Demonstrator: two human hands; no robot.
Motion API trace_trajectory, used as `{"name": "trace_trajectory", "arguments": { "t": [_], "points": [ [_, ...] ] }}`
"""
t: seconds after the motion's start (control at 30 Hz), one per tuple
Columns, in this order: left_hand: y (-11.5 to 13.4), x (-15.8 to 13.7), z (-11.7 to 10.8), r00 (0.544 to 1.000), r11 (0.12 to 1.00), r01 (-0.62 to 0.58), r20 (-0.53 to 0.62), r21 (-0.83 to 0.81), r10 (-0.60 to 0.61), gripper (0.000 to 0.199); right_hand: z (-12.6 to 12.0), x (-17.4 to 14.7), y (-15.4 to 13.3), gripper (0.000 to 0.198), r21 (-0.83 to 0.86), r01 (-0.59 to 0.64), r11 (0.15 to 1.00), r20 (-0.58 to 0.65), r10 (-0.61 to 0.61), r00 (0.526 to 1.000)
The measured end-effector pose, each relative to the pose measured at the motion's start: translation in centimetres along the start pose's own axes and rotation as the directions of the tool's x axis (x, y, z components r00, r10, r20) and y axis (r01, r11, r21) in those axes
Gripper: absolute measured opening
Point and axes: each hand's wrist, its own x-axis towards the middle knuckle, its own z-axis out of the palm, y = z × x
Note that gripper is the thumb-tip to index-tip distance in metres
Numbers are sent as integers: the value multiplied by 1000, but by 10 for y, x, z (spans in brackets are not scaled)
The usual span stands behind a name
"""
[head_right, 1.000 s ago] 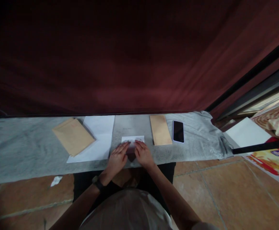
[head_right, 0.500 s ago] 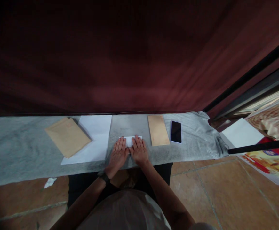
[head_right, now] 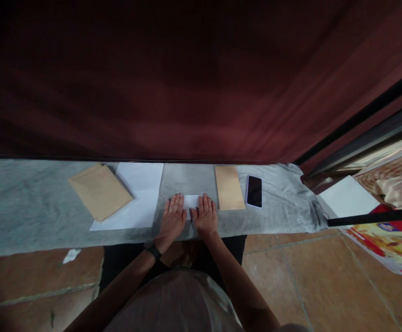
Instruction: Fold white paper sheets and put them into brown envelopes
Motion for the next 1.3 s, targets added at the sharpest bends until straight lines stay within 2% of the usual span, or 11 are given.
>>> {"name": "trace_trajectory", "arguments": {
  "t": [0.1, 0.17, 0.27, 0.4, 0.57, 0.73, 0.93, 1.3],
  "points": [
    [8, 5, 5, 996, 996, -80, 24, -38, 81, 60, 0, 0, -1, 59, 5, -3, 1000, 12, 2, 1000],
    [10, 6, 7, 995, 995, -91, 48, -43, 93, 60, 0, 0, -1, 58, 7, 1, 1000, 7, -1, 1000],
    [5, 3, 7, 996, 999, -50, 69, -17, 51, 60, 1, -1, 0, 58, 8, 12, 1000, -26, -12, 1000],
    [-8, -4, 3, 999, 1000, 4, 43, 8, -5, 61, 1, -1, 1, 59, 3, 21, 1000, -47, -20, 999],
    [-15, -7, 1, 1000, 1000, 1, 18, 25, -1, 60, 0, 4, -11, 55, 7, 6, 1000, -6, -6, 1000],
    [-15, -7, -1, 999, 999, -15, 39, 31, 14, 58, 5, 8, -32, 52, 70, 83, 994, 74, -88, 993],
    [-17, -11, -8, 999, 1000, -15, 51, 23, 13, 59, 3, 1, -26, 52, 56, 102, 993, 43, -105, 994],
    [-41, -55, -28, 968, 972, -234, 93, -13, 234, 55, 4, -2, -21, 54, 31, 95, 995, 30, -96, 995]
  ]
}}
